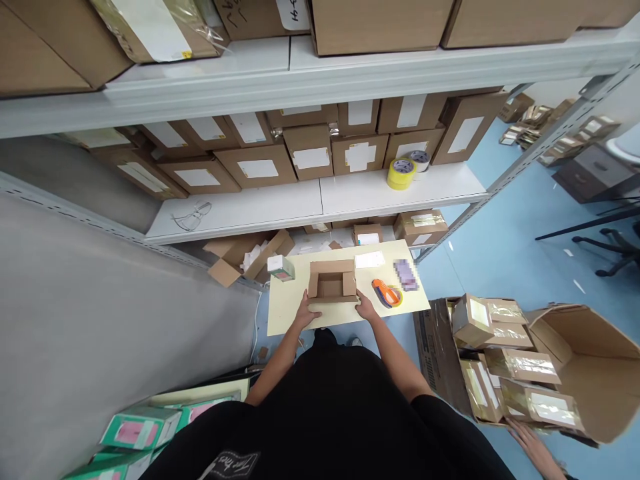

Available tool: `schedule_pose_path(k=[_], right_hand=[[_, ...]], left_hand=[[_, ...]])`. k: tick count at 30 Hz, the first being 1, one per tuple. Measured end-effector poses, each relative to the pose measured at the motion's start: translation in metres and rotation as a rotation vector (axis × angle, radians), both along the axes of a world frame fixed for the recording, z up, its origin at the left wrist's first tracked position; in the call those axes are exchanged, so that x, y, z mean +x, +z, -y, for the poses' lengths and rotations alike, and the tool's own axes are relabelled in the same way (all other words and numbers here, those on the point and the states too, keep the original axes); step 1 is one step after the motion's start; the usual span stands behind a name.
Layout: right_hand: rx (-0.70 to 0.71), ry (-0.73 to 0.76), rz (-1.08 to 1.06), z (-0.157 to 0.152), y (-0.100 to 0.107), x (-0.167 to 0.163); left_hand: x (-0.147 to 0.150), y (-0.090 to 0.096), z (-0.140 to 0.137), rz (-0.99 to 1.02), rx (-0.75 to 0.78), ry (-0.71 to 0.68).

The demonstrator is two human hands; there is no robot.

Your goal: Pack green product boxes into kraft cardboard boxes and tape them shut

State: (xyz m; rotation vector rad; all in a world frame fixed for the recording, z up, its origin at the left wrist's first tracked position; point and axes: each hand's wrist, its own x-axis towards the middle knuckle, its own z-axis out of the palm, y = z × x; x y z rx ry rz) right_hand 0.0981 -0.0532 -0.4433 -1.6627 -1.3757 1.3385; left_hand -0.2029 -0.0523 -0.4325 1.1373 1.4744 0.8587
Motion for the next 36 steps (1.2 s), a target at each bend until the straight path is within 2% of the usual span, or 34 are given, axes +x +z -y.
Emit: schedule_pose_path(k=[2,5,8,10,13,15,18,21,24,28,31,34,36], right_hand=[[0.008,-0.046,0.001,0.002,0.005,0.006],[0.062,-0.17,0.056,-0.008,0.026,0.011],[0.188,-0.139,0.053,-0.027,0.053,-0.005],[0.246,-0.001,0.061,-0.039,0.068,-0.027],[0.234,0.253,0.226,-0.047,0.08,-0.059],[0.184,0.33,0.407,-0.044,0.081,-0.067],[0.123,0.291,0.596,-0.033,0.075,-0.053],[0.151,0.227,0.625,-0.022,0.067,-0.033],[0.268,0.219,0.564,-0.016,0.062,-0.034],[0.405,0.403,0.396,-0.016,0.065,-0.069],[0.326,0.511,0.42,-0.018,0.068,-0.085],[0.188,0.426,0.547,-0.019,0.07,-0.074],[0.177,0.362,0.591,-0.017,0.07,-0.058]], left_hand=[[-0.008,0.009,0.002,-0.105,-0.011,-0.032],[-0.013,0.033,0.0,-0.257,0.049,-0.009],[0.001,0.058,-0.012,-0.356,0.163,0.026],[0.02,0.069,-0.023,-0.372,0.219,-0.111],[0.042,0.075,-0.036,-0.435,0.25,-0.449],[0.044,0.074,-0.038,-0.533,0.26,-0.546],[0.027,0.07,-0.032,-0.729,0.235,-0.471],[0.005,0.063,-0.021,-0.844,0.13,-0.408],[-0.003,0.049,-0.01,-0.817,0.019,-0.443],[0.006,0.03,-0.002,-0.722,0.079,-0.395],[0.013,0.024,-0.002,-0.691,0.085,-0.29],[0.016,0.025,-0.003,-0.718,0.021,-0.27],[0.018,0.026,-0.004,-0.735,0.0,-0.282]])
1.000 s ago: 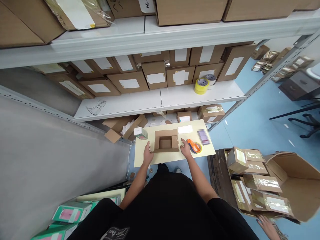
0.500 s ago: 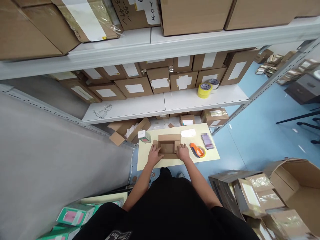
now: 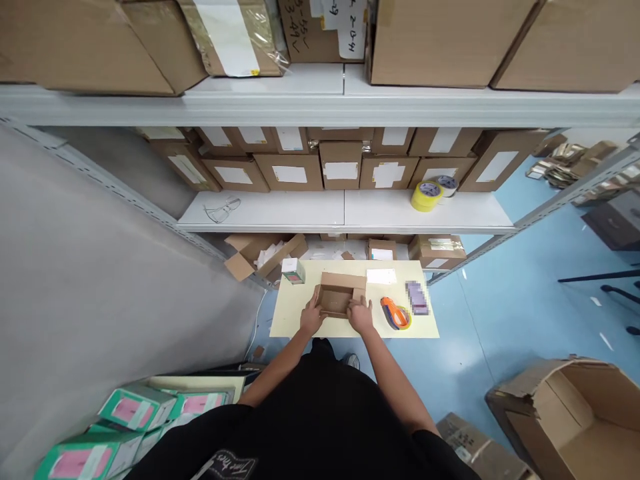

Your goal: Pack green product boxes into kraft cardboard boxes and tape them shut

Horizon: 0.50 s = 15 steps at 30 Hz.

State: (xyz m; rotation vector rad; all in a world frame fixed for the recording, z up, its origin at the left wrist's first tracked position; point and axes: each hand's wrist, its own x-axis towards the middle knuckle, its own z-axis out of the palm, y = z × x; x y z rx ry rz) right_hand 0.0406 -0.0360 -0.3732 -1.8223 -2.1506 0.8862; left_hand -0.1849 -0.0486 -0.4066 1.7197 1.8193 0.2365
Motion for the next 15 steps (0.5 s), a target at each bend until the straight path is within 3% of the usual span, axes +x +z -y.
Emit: schedule_pose_path(k=[6,10,15], right_hand=[[0.115,-0.171,-0.01,0.012,-0.008,0.036],[0.012,-0.245,-0.061,0.016,-0.028,0.045],[-0.125,-0.224,-0.181,0.027,-0.052,0.054]], left_hand=[[0.005,-0.001,0.002,0.054,0.007,0.066],[0.004,-0.002,0.003,0.042,0.004,0.041],[0.005,-0.004,0.005,0.06,-0.021,0.054]])
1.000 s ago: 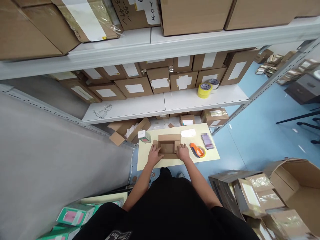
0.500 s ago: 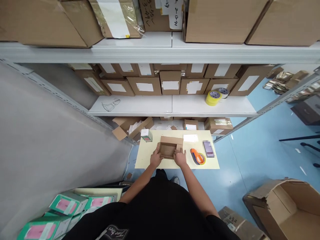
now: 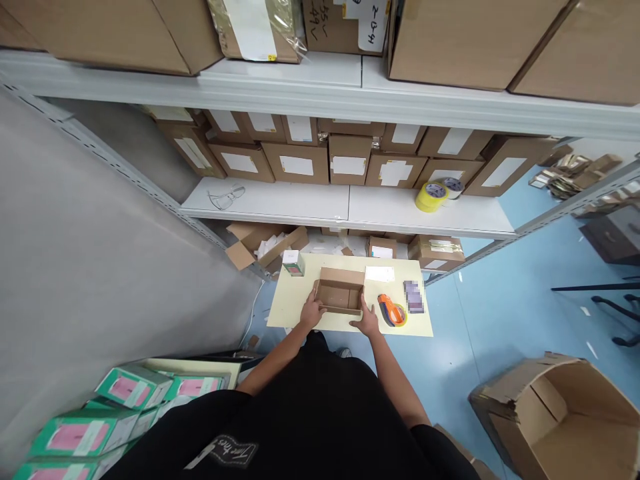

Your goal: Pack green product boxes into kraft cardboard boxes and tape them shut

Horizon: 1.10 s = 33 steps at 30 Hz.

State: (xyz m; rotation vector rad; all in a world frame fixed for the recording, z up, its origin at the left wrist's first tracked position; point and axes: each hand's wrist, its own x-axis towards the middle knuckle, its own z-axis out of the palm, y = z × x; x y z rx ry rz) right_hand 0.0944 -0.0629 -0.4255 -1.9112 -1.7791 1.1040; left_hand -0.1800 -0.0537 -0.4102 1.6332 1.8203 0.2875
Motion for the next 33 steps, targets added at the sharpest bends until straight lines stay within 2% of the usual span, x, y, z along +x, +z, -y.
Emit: schedule_pose_path(k=[5,10,12,16,21,26,33], right_hand=[[-0.013,-0.064,-0.225,0.006,-0.005,0.001],[-0.062,-0.082,-0.233,0.003,-0.004,-0.005],[-0.029,-0.074,-0.233,0.004,-0.004,-0.009],[0.144,-0.05,-0.233,0.011,0.001,-0.022],[0.33,0.028,-0.152,0.019,0.026,-0.048],[0.491,0.2,-0.231,0.027,0.06,-0.084],[0.557,0.35,-0.285,0.06,0.099,-0.15]], left_hand=[[-0.002,-0.004,0.008,0.083,-0.01,0.097],[-0.004,-0.005,0.031,0.068,0.057,0.133],[-0.003,-0.004,0.046,0.082,0.089,0.173],[-0.002,0.003,0.08,0.109,0.163,0.259],[-0.012,0.018,0.118,0.105,0.192,0.34],[-0.031,0.029,0.156,0.08,0.27,0.412],[-0.072,0.048,0.221,0.083,0.403,0.497]])
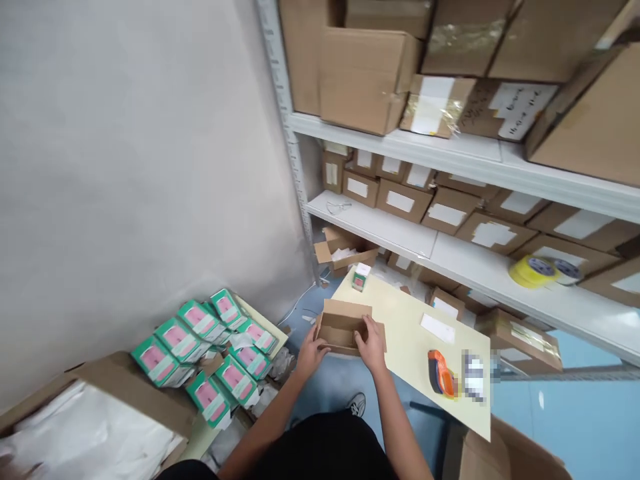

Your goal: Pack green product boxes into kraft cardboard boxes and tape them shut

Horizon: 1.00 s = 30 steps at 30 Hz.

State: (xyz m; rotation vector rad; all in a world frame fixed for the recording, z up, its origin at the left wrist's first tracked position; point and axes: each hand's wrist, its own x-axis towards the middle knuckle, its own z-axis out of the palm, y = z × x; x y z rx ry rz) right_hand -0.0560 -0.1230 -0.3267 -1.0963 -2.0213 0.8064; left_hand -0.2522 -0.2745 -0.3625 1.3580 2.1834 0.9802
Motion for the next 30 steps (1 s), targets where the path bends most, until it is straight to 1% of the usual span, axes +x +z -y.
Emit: schedule_pose_path(k=[4,8,11,13,16,18,20,22,24,27,30], right_hand=[[-0.009,0.102,-0.033,0.03,0.015,-0.047],[-0.036,0.26,-0.051,0.062,0.032,-0.1],[-0.048,0.432,-0.034,0.085,0.046,-0.138],[-0.057,0.563,-0.01,0.097,0.055,-0.16],[-0.065,0.73,0.004,0.11,0.065,-0.192],[-0.059,0.832,0.002,0.117,0.067,-0.215],[-0.045,0.951,-0.003,0.129,0.065,-0.239],[-0.036,1.085,-0.003,0.146,0.06,-0.259],[-0.04,1.221,-0.002,0.17,0.053,-0.272],[-0.056,1.367,-0.014,0.209,0.043,-0.275],[-0.073,1.44,-0.029,0.244,0.036,-0.267]], left_hand=[[-0.026,0.018,0.05,0.006,0.06,0.052],[-0.046,0.036,0.107,0.041,0.072,0.166],[-0.055,0.045,0.146,0.082,0.066,0.223],[-0.059,0.05,0.169,0.075,0.063,0.262],[-0.056,0.055,0.201,0.039,0.048,0.37],[-0.046,0.056,0.224,0.027,0.032,0.476],[-0.029,0.056,0.248,0.024,0.028,0.602],[-0.007,0.058,0.273,0.037,0.038,0.719],[0.018,0.061,0.297,0.063,0.045,0.822],[0.054,0.067,0.33,0.09,0.02,0.936],[0.083,0.068,0.359,0.062,-0.047,1.006]])
